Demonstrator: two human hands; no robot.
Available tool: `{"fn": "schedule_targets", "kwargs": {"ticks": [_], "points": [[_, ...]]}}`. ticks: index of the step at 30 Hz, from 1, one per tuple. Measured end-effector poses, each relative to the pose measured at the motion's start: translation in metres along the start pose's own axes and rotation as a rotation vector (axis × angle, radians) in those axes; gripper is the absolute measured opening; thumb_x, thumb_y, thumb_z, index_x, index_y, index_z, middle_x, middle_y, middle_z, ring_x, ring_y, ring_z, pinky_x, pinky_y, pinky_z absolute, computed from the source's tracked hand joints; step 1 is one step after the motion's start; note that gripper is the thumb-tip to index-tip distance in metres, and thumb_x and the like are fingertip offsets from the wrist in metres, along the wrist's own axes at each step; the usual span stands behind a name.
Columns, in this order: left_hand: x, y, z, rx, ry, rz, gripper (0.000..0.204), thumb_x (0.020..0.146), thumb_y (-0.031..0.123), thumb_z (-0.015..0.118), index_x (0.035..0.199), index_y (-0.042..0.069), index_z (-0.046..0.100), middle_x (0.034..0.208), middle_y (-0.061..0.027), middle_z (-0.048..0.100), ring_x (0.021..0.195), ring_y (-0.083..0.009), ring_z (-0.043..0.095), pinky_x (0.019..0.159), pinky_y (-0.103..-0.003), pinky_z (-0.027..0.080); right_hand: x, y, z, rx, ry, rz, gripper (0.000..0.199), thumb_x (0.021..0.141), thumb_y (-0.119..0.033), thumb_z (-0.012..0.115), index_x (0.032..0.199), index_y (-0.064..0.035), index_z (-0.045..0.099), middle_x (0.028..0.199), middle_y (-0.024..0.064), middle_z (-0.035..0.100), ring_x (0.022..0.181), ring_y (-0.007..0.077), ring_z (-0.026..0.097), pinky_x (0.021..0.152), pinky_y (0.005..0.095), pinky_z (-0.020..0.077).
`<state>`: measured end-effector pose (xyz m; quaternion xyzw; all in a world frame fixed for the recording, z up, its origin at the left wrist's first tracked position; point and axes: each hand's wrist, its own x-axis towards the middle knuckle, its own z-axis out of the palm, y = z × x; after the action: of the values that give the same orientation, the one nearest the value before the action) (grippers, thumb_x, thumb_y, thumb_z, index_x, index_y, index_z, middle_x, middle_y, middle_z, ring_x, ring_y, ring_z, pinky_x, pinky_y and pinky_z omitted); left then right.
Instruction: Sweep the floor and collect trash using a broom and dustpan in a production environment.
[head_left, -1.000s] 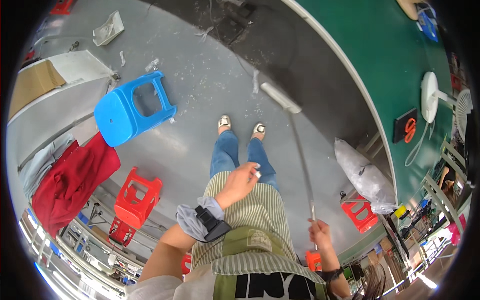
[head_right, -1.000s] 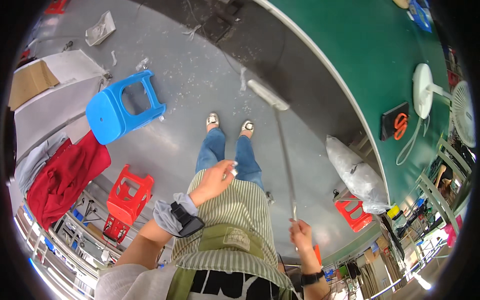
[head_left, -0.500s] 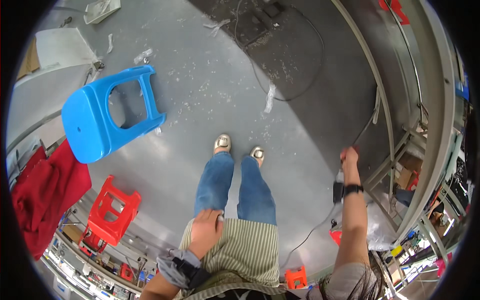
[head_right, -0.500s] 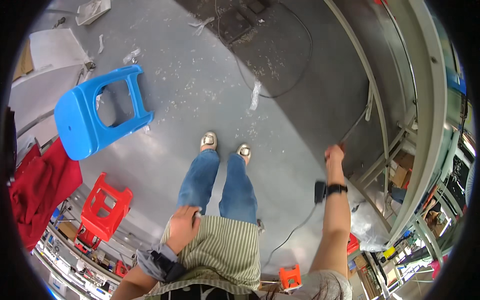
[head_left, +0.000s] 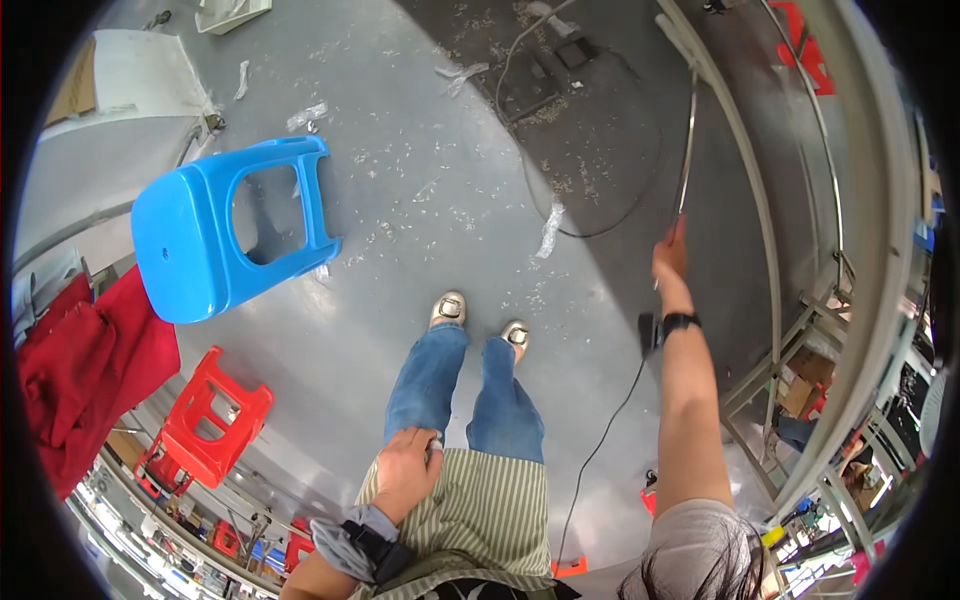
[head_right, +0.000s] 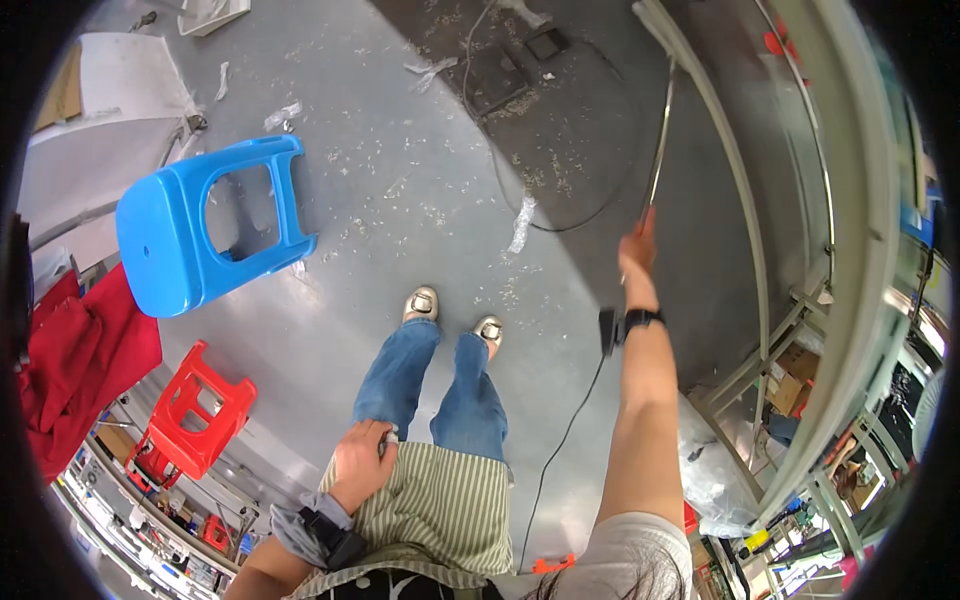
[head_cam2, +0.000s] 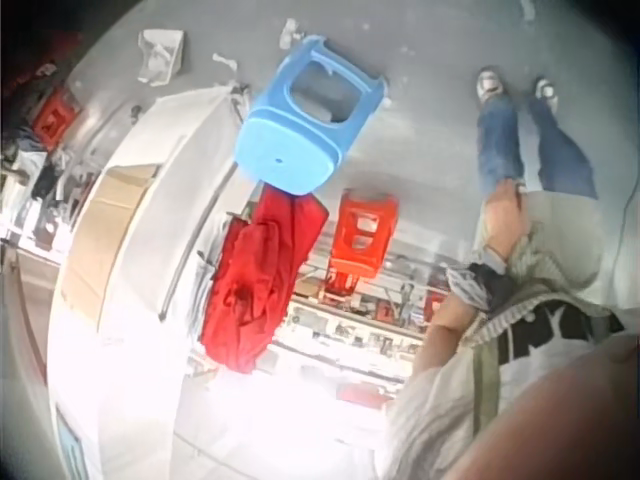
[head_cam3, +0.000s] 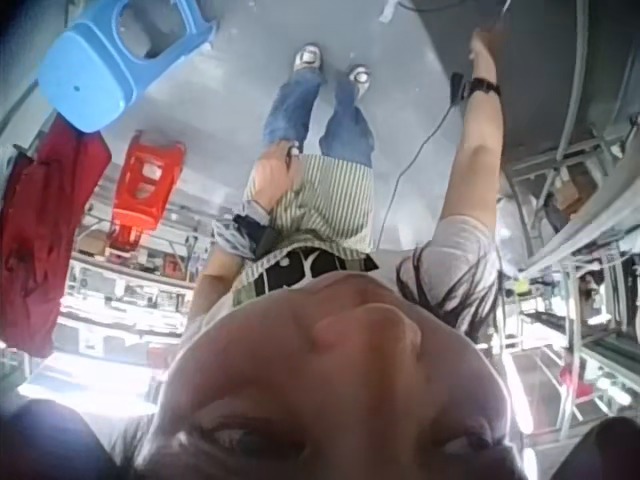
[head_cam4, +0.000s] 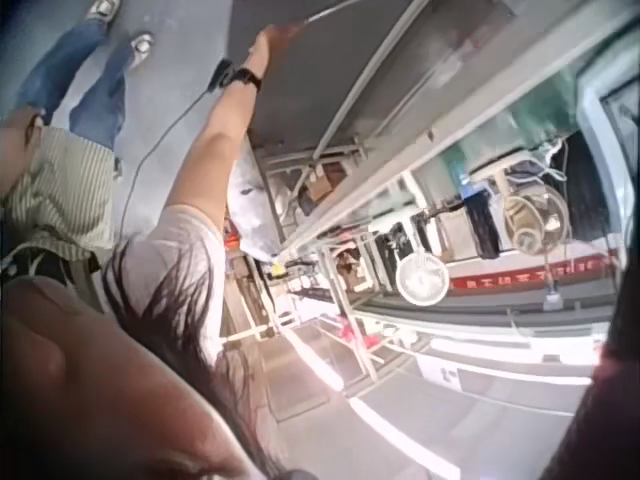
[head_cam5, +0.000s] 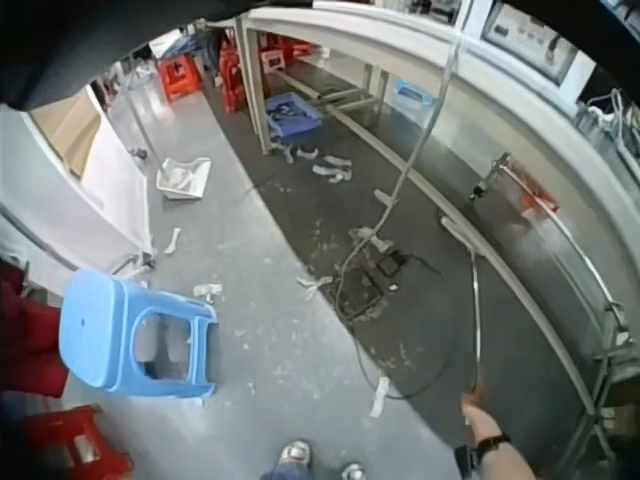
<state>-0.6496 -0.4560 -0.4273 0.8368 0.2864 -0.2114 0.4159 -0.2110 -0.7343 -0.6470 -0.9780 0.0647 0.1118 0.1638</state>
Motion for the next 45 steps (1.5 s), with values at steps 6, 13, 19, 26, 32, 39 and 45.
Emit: {"fn": "schedule_targets", "kwargs": {"ticks": [6,13,19,26,32,39,45], "points": [[-0.019,-0.002,0.036,0.000,-0.066,-0.063,0.019,0.075,0.015,0.060,0.092,0.007,0.061,0.086,-0.0130,0.062,0.084,-0.0317,0.059,0.072,-0.041,0.048,-0.266,0.109,-0.101,-0.016,-0.036,-0.405,0.055,0.095,-0.013,0.037,0.146,-0.0120,0.017,0.121,0.0231,0.053,0.089,0.0359,0.059,0.074,0.0400,0.0472],[-0.030,-0.020,0.056,-0.158,-0.118,-0.222,0.026,0.075,0.019,0.061,0.098,0.007,0.061,0.093,-0.0144,0.062,0.091,-0.0323,0.058,0.078,-0.042,0.047,-0.409,0.103,-0.312,0.267,-0.681,0.445,0.048,0.095,-0.019,0.043,0.142,-0.0133,0.034,0.059,0.0000,0.049,0.050,0.0076,0.041,0.048,0.0247,0.0384],[-0.033,0.002,0.018,0.122,0.049,-0.144,0.048,0.075,0.024,0.062,0.118,0.007,0.052,0.120,-0.0177,0.052,0.109,-0.0353,0.050,0.089,-0.047,0.042,-0.308,0.045,-0.247,0.451,-0.520,0.254,0.043,0.097,-0.020,0.040,0.138,-0.0085,0.040,0.056,-0.0067,0.038,0.044,0.0034,0.033,0.040,0.0217,0.0306],[-0.020,-0.022,-0.005,0.458,-0.088,-0.464,0.084,0.071,0.037,0.066,0.138,0.005,0.028,0.136,-0.0236,0.032,0.117,-0.0400,0.040,0.095,-0.053,0.035,-0.064,-0.107,-0.031,0.945,-0.306,0.502,0.022,0.095,-0.029,0.041,0.080,-0.0151,0.046,0.046,-0.0022,0.031,0.036,0.0136,0.037,0.032,0.0282,0.0292],[0.022,-0.016,-0.080,0.306,-0.135,-0.426,0.084,0.070,0.040,0.066,0.137,0.005,0.030,0.135,-0.0239,0.033,0.116,-0.0398,0.040,0.094,-0.052,0.035,0.078,-0.245,0.030,0.717,-0.292,0.422,0.054,0.089,-0.009,0.039,0.138,-0.0300,0.028,0.055,0.0059,0.041,0.037,0.0151,0.039,0.031,0.0284,0.0305],[0.030,-0.015,-0.105,0.376,-0.229,-0.368,0.084,0.071,0.040,0.066,0.137,0.005,0.029,0.134,-0.0247,0.033,0.116,-0.0398,0.041,0.094,-0.050,0.035,0.025,-0.216,0.034,0.143,-0.293,0.112,0.061,0.090,-0.011,0.036,0.144,-0.0327,0.017,0.083,0.0145,0.056,0.053,0.0229,0.053,0.045,0.0351,0.0422],[0.045,-0.018,-0.105,0.388,-0.296,-0.298,0.085,0.071,0.041,0.066,0.138,0.004,0.029,0.134,-0.0250,0.033,0.116,-0.0397,0.041,0.094,-0.050,0.035,-0.054,-0.030,-0.070,-0.202,-0.271,-0.209,0.057,0.092,-0.017,0.038,0.144,-0.0309,0.019,0.093,0.0217,0.063,0.081,0.0407,0.061,0.071,0.0454,0.0496]]}}
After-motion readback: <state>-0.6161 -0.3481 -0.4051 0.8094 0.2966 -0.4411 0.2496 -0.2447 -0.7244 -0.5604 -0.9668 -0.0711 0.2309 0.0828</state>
